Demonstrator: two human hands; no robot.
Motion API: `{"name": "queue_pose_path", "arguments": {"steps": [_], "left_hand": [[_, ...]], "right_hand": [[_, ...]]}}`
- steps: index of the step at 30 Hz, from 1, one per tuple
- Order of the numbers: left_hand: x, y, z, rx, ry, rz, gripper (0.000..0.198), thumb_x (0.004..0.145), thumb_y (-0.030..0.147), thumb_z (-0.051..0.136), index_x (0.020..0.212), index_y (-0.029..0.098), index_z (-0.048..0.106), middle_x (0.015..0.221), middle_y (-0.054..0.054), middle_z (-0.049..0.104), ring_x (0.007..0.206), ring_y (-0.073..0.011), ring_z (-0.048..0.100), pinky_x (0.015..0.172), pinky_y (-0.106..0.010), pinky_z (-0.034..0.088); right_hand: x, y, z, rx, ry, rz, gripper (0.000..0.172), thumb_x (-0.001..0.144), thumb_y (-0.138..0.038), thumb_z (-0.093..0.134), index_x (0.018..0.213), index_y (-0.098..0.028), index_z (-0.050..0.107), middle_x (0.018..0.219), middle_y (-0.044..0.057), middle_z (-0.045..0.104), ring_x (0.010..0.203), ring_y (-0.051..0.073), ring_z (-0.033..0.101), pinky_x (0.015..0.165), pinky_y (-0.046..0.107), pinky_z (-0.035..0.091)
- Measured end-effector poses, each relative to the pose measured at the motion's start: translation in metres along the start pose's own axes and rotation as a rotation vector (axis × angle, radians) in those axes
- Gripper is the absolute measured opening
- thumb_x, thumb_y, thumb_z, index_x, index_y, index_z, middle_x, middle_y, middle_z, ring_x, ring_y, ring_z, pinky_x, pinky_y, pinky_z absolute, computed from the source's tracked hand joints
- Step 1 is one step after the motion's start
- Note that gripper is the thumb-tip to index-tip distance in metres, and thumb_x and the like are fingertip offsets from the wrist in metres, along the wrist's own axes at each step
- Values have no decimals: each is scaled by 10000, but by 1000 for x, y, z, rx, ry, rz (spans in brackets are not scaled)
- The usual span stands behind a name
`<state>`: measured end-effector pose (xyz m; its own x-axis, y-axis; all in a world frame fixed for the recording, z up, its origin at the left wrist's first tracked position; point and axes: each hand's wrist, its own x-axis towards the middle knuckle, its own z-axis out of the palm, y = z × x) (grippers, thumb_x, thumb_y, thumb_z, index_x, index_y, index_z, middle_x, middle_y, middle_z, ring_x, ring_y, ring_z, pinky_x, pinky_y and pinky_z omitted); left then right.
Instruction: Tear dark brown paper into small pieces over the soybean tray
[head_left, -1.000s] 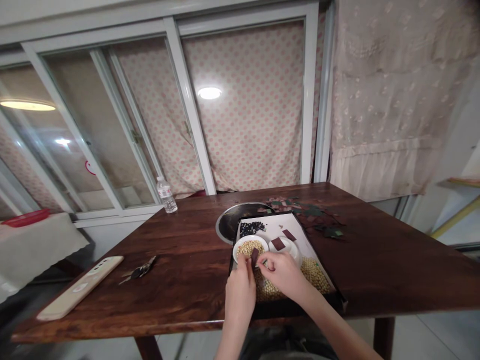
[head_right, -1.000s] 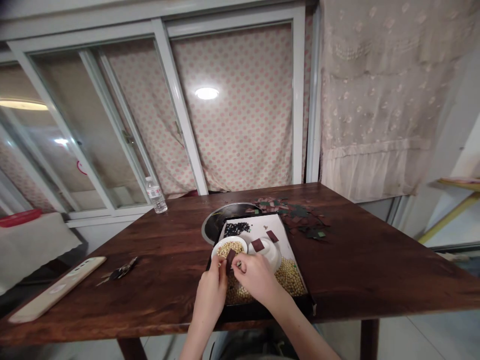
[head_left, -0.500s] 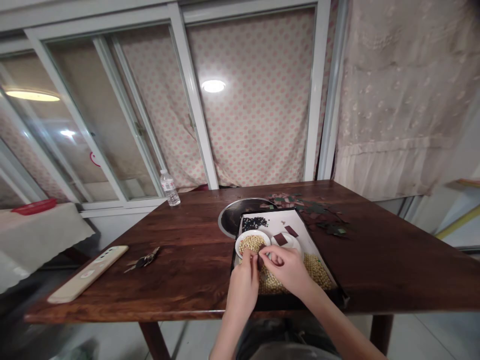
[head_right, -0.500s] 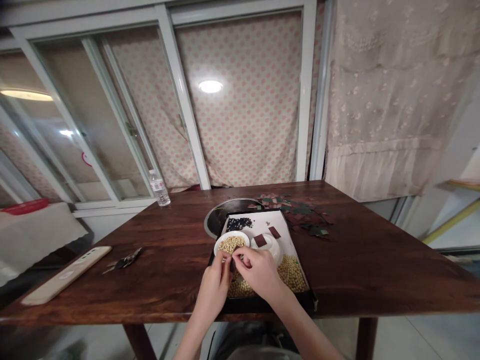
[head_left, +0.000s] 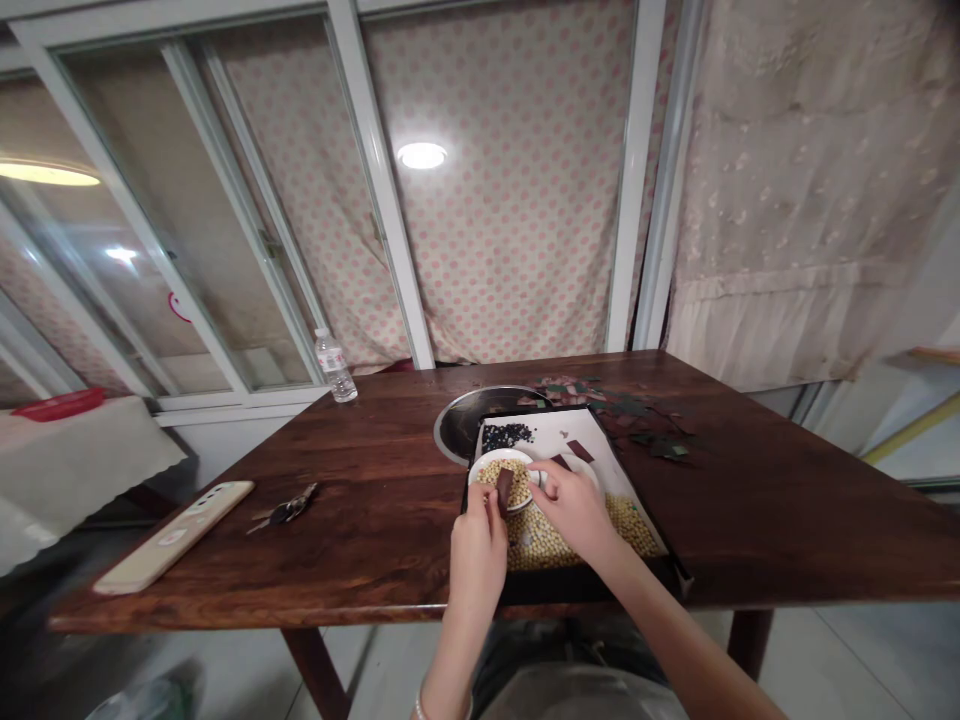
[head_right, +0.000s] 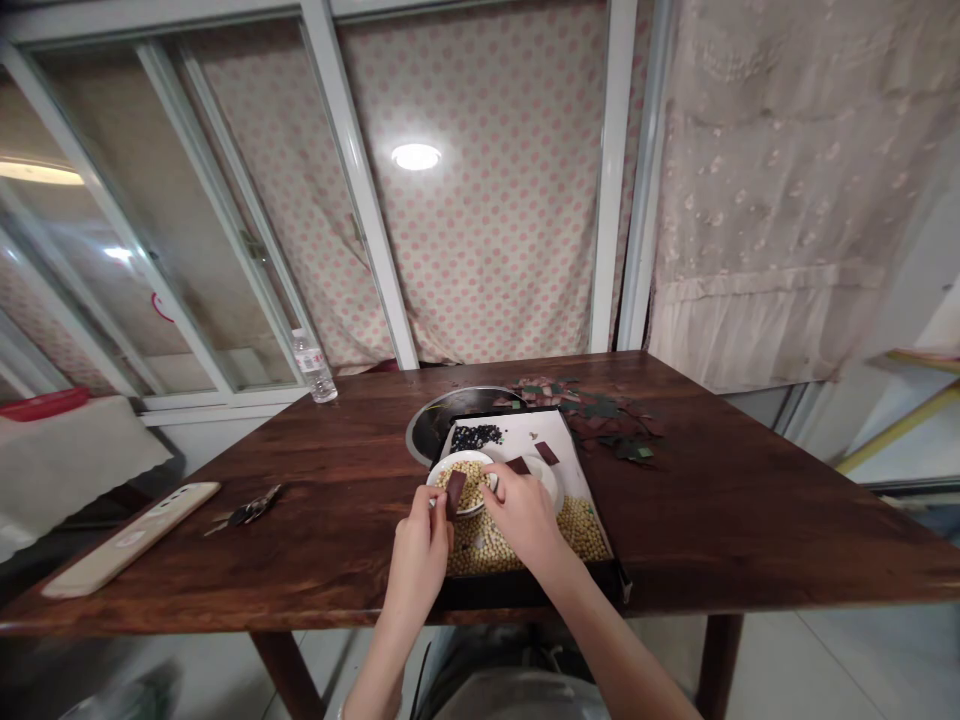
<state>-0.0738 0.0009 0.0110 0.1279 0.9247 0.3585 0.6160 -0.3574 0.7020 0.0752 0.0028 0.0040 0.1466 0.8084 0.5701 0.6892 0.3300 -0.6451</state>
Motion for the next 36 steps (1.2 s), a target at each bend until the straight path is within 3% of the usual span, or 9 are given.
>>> {"name": "queue_pose_path", "arguments": {"steps": [4,8,11,22,36], "left_hand": [[2,-2,0,11,23,-23,217,915,292,291,890,188,480,527,7,523,413,-153,489,465,-221,294],[2,-6,1,-13,20,-47,203,914,295,304,889,189,474,513,14,514,414,-153,490,471,-217,308],[2,-7,2,-15,34,-63,208,916,310,308,903,190,478,507,16,509,427,-158,504,476,-215,315],[0,-1,-1,-8,17,-46,228,922,296,296,919,178,491,538,2,536,430,-153,504,478,-216,322],[0,-1,-1,80,24,-5,243,922,257,301,924,170,528,577,-17,573,469,-167,536,499,-223,316]], "right_hand": [[-4,-3,-1,0,-137,-25,136,806,-219,500,850,-185,624,488,-57,467,459,95,419,492,209,283],[-10,-7,0,-29,-438,-114,80,728,-170,554,707,-189,629,495,-54,510,468,83,429,483,199,262],[-12,-5,2,-85,-545,-133,102,667,-137,581,688,-194,664,509,-44,548,477,83,442,477,201,245],[-10,-2,3,-166,-529,-67,165,671,-103,566,692,-191,704,589,-3,652,534,106,534,510,198,300],[-11,-8,-1,-196,-451,-98,185,677,-80,558,651,-209,688,531,-29,604,497,95,487,509,214,264]]}}
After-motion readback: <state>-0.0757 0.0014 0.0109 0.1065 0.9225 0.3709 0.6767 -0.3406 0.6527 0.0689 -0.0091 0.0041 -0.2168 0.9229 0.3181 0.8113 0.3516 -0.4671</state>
